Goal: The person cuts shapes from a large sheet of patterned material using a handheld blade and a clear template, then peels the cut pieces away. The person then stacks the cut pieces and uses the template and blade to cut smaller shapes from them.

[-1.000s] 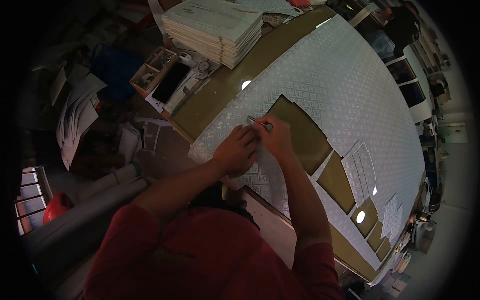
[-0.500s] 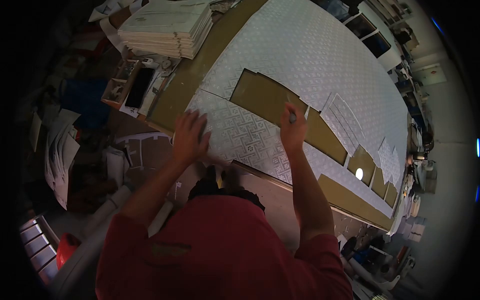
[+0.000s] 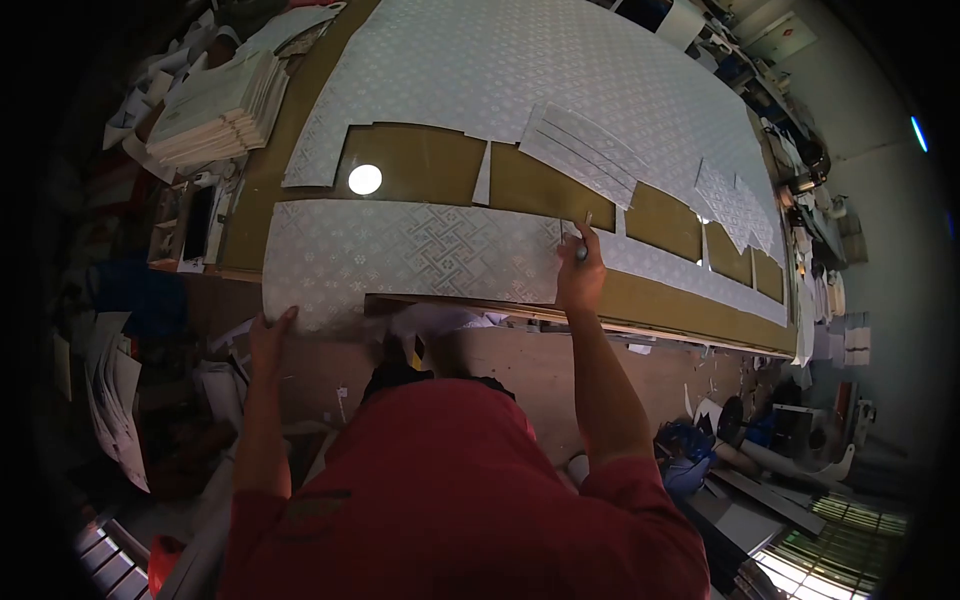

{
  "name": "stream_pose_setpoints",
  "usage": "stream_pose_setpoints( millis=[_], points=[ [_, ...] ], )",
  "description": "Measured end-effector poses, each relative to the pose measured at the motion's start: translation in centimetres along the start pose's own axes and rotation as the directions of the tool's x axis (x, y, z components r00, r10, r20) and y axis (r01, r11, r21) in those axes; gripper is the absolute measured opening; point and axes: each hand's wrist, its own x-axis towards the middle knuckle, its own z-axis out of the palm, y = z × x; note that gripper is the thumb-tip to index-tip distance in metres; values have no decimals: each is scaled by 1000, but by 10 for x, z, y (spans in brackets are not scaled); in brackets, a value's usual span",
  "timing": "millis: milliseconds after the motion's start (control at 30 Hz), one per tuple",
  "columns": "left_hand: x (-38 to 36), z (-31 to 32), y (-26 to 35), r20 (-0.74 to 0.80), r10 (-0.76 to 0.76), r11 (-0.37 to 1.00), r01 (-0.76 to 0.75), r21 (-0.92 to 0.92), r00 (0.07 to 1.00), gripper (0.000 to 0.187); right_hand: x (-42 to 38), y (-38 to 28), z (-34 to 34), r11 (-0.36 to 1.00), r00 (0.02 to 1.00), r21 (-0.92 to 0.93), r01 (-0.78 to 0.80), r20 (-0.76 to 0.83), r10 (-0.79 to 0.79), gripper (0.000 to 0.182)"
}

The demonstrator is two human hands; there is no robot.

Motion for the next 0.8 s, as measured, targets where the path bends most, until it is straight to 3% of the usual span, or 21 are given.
stream_pose_setpoints(
  millis=[33, 133, 167, 233, 267, 333, 433, 500, 567, 633, 667, 733, 767, 800],
  points=[
    [-14, -16, 8, 107, -79, 997, 76, 32, 991, 66, 0, 4, -9, 1000, 1000, 18, 7, 23, -7, 23],
    [-52, -48, 21, 45, -102, 991, 105, -84, 994, 56, -1, 7, -40, 998, 994, -53, -43, 97, 48, 18],
    [-67, -57, 29, -11, -22, 980, 19, -198, 1000, 53, -5, 12, -47, 998, 992, -43, -48, 115, 53, 18],
    [-105, -73, 51, -132, 67, 937, -108, -332, 989, 46, -15, 22, -53, 987, 985, -75, 144, 105, -136, 14],
    [-123, -76, 68, -196, 74, 922, -142, -361, 978, 43, -19, 21, -54, 988, 977, -45, 146, 162, -137, 14],
    [-153, -94, 98, -288, 113, 901, -220, -373, 951, 40, -33, 5, -50, 878, 865, 6, 479, 170, -473, 14],
    [-203, -98, 159, -465, 193, 931, -311, -192, 864, 42, -65, -29, -39, 907, 855, 131, 400, 303, -421, 12],
    [-224, -106, 184, -533, 145, 813, -407, -416, 833, 42, -91, -42, -32, 890, 803, 174, 422, 385, -456, 11],
    [-244, -120, 198, -611, 155, 773, -481, -414, 776, 40, -126, -54, -22, 869, 736, 223, 442, 464, -493, 11],
    [-265, -135, 205, -702, 142, 712, -565, -417, 697, 34, -168, -60, -7, 870, 590, 358, 339, 639, -493, 15],
    [-273, -139, 209, -721, 137, 713, -573, -405, 679, 34, -186, -68, 3, 862, 572, 377, 339, 644, -507, 15],
    [-287, -150, 213, -712, 193, 643, -635, -428, 675, 33, -222, -87, 22, 878, 376, 393, 275, 796, -474, 33],
    [-294, -158, 214, -721, 187, 640, -640, -426, 668, 33, -240, -90, 36, 874, 365, 398, 280, 798, -480, 33],
    [-302, -166, 215, -739, 170, 631, -648, -426, 652, 31, -257, -89, 56, 890, 337, 420, 176, 824, -455, 42]
  ],
)
